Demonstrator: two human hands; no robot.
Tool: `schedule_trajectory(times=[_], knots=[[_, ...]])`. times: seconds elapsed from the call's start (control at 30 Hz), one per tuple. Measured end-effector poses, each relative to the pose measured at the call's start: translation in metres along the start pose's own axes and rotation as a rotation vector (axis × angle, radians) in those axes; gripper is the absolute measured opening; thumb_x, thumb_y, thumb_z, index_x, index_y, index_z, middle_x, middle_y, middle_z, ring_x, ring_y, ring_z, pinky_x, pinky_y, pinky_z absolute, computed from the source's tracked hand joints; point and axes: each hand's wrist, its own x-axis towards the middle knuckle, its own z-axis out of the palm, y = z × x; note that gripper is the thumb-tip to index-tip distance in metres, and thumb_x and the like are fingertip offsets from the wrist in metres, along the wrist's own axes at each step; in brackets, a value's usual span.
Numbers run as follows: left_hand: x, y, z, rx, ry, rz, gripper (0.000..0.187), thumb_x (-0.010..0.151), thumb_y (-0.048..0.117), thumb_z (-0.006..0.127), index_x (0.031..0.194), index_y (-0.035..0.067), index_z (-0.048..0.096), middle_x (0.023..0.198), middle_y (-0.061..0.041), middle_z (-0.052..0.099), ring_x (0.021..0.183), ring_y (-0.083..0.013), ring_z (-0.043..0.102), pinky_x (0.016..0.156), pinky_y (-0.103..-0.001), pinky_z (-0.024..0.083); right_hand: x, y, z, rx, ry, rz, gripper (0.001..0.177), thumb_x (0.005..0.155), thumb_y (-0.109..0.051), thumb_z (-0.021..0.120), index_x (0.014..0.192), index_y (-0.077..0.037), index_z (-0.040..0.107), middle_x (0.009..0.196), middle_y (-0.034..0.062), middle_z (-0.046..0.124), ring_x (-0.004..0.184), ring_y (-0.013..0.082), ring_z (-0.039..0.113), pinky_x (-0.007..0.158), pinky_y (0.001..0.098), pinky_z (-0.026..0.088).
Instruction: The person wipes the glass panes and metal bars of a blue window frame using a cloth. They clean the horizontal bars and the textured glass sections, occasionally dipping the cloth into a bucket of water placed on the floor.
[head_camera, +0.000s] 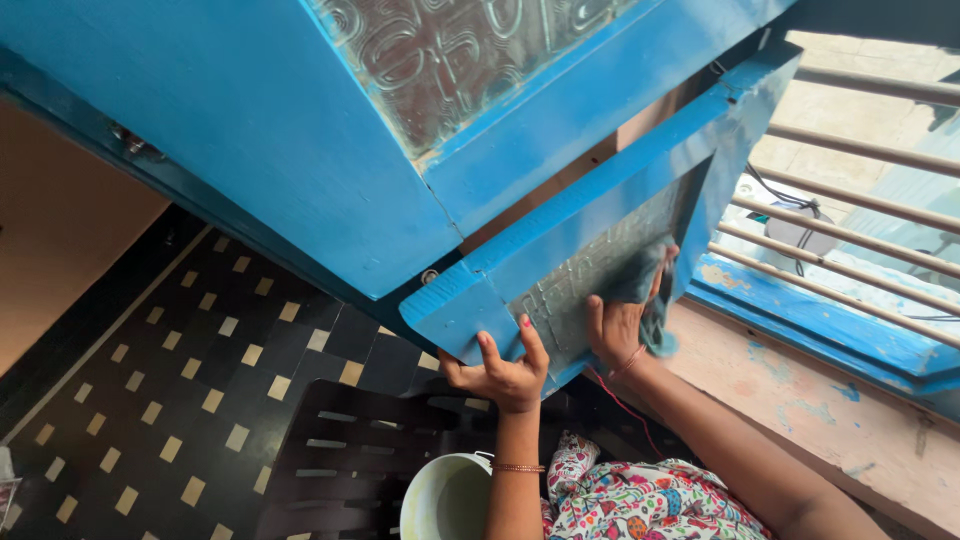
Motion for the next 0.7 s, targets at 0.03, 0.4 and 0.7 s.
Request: schedule_trajectory(times=[0.03,0.4,0.7], knots=[[-0.001,-0.001,0.001,-0.004,-0.002,-0.001,0.083,0.094,0.027,0.077,0.159,0.022,0.026,0.143,-0.028,0.029,0.133,-0.0477,0.041,0.103,-0.057,0.048,0.014,-0.009,-0.001,0.039,0.006,-0.051,0.091,0.106,-0.054,0.037,0.162,0.01,0.002,0.169,0.0358,-0.007,0.16,0.0512,-0.006,0.132,0.0569,-0.003],[-0.015,-0.005,0.006,-0.052,0.0,-0.036,0.081,0.093,0.022,0.079,0.156,0.021,0.029,0.142,-0.029,0.029,0.131,-0.0471,0.038,0.103,-0.06,0.045,-0.03,0.063,0.041,-0.001,0.031,-0.106,0.092,0.101,-0.049,0.05,0.162,0.005,0.01,0.167,0.0379,0.001,0.159,0.0527,0.004,0.131,0.0573,0.006],[-0.009,-0.01,0.001,-0.114,-0.008,-0.008,0.078,0.094,0.023,0.079,0.156,0.025,0.033,0.144,-0.028,0.028,0.133,-0.0469,0.04,0.103,-0.059,0.047,-0.15,0.091,0.019,-0.073,-0.498,0.002,0.096,0.097,-0.049,0.055,0.158,0.011,0.011,0.162,0.0417,0.009,0.153,0.0572,0.006,0.124,0.0582,0.008]])
